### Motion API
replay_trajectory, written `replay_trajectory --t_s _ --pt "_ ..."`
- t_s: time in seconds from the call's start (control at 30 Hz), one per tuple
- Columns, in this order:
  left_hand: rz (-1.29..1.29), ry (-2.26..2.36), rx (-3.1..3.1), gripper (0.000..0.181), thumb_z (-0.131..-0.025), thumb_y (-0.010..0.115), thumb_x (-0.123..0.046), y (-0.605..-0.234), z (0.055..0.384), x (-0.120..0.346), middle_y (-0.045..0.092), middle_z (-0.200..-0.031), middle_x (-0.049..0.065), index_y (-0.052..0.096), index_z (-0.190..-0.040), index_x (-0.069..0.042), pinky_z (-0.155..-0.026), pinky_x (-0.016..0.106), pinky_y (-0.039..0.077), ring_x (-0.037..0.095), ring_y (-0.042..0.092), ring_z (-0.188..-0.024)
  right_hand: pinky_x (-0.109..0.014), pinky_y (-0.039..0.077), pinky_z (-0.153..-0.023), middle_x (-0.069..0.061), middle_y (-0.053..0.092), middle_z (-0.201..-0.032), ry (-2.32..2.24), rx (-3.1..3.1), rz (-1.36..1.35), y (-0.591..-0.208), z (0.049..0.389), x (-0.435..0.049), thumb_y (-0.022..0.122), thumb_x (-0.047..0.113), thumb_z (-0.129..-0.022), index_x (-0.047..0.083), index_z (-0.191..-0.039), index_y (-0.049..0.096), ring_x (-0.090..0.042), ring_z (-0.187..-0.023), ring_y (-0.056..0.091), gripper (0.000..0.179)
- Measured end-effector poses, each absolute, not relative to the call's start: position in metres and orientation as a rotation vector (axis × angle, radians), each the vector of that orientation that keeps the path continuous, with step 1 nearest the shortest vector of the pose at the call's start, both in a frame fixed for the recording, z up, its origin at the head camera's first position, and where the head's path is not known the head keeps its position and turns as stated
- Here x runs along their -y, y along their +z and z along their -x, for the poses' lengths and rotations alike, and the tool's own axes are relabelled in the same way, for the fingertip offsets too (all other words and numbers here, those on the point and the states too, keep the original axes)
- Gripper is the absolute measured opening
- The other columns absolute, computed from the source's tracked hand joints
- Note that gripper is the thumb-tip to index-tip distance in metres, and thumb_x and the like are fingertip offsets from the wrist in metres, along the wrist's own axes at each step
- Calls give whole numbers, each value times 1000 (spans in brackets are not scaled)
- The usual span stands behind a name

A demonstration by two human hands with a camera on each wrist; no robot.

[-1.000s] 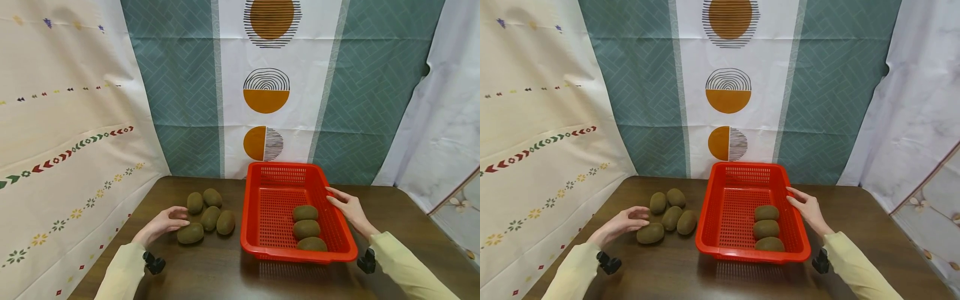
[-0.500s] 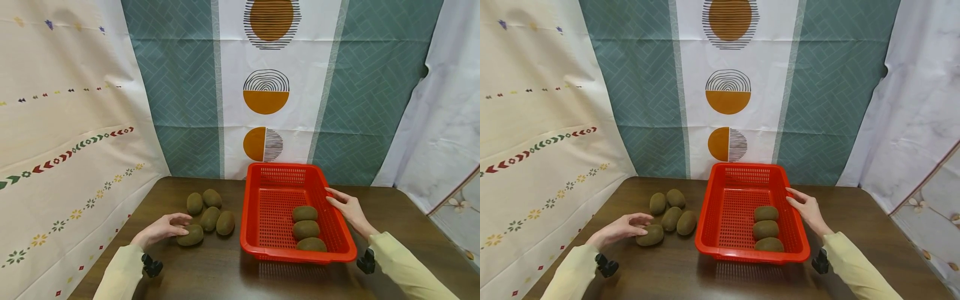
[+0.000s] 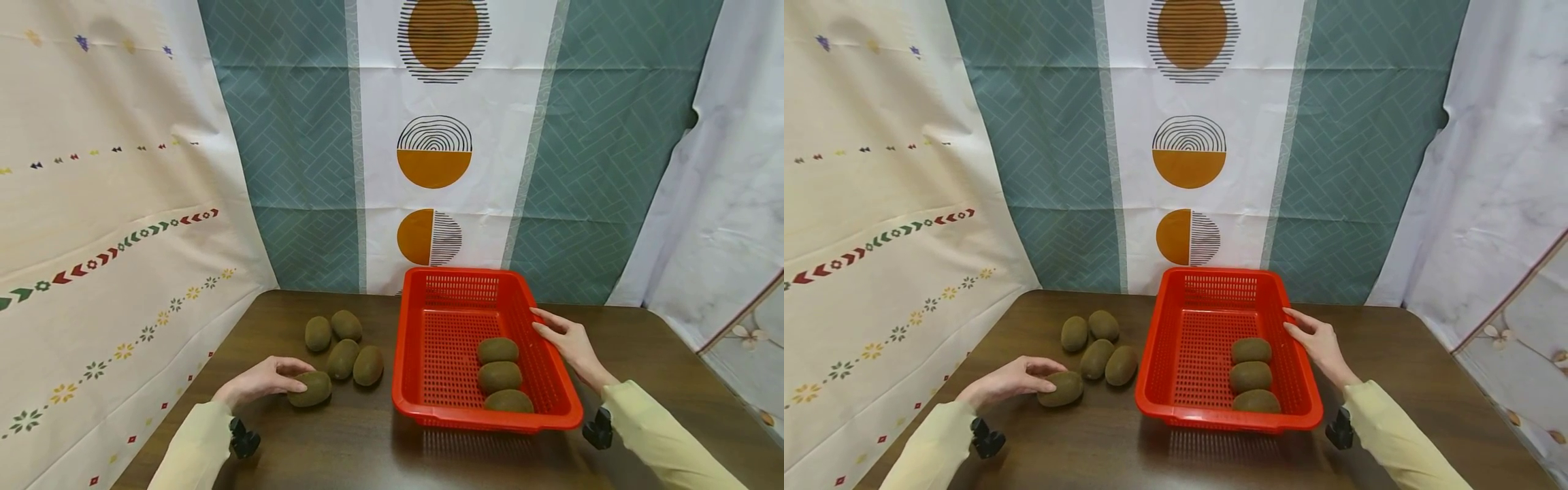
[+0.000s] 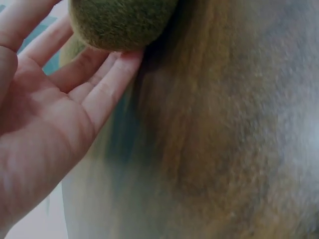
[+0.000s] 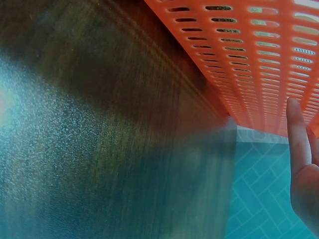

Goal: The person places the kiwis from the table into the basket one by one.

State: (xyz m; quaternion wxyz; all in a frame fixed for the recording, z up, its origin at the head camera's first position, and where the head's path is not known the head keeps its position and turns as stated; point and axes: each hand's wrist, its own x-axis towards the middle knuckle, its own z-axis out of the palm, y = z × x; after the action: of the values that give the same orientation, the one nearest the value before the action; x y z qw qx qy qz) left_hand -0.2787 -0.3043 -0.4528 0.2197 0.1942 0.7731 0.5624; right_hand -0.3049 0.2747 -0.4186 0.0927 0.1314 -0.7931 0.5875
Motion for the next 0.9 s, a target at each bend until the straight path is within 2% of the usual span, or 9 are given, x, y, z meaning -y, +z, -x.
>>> replay_trajectory --t_s 0.27,0.53,0.67,0.9 --pt "-515 1627 -2109 37 -86 61 -7 -453 277 313 47 -127 15 55 -122 0 -85 35 41 22 45 -112 -33 51 -62 -30 50 -116 1767 2342 -408 -420 306 -274 58 19 -90 -3 -130 45 -23 -77 63 48" --pt "-461 1810 -2059 38 -86 59 -3 -439 281 318 46 -127 14 53 -123 4 -75 34 45 20 50 -96 -34 51 -62 -29 52 -115 1757 2330 -415 -421 306 -277 58 20 -90 -2 -129 47 -22 -77 63 47" --pt "-413 1863 -2086 39 -86 59 -4 -432 285 316 47 -125 13 52 -124 1 -73 38 46 22 51 -94 -34 51 -62 -30 51 -115 1750 2332 -440 -421 305 -277 57 20 -90 -3 -130 45 -24 -78 63 47" --pt "-388 2004 -2172 45 -84 64 -7 -416 292 302 41 -132 12 51 -127 -4 -83 44 42 26 45 -109 -34 51 -62 -29 52 -114 1746 2335 -430 -421 306 -276 58 19 -90 -3 -129 46 -24 -76 64 46"
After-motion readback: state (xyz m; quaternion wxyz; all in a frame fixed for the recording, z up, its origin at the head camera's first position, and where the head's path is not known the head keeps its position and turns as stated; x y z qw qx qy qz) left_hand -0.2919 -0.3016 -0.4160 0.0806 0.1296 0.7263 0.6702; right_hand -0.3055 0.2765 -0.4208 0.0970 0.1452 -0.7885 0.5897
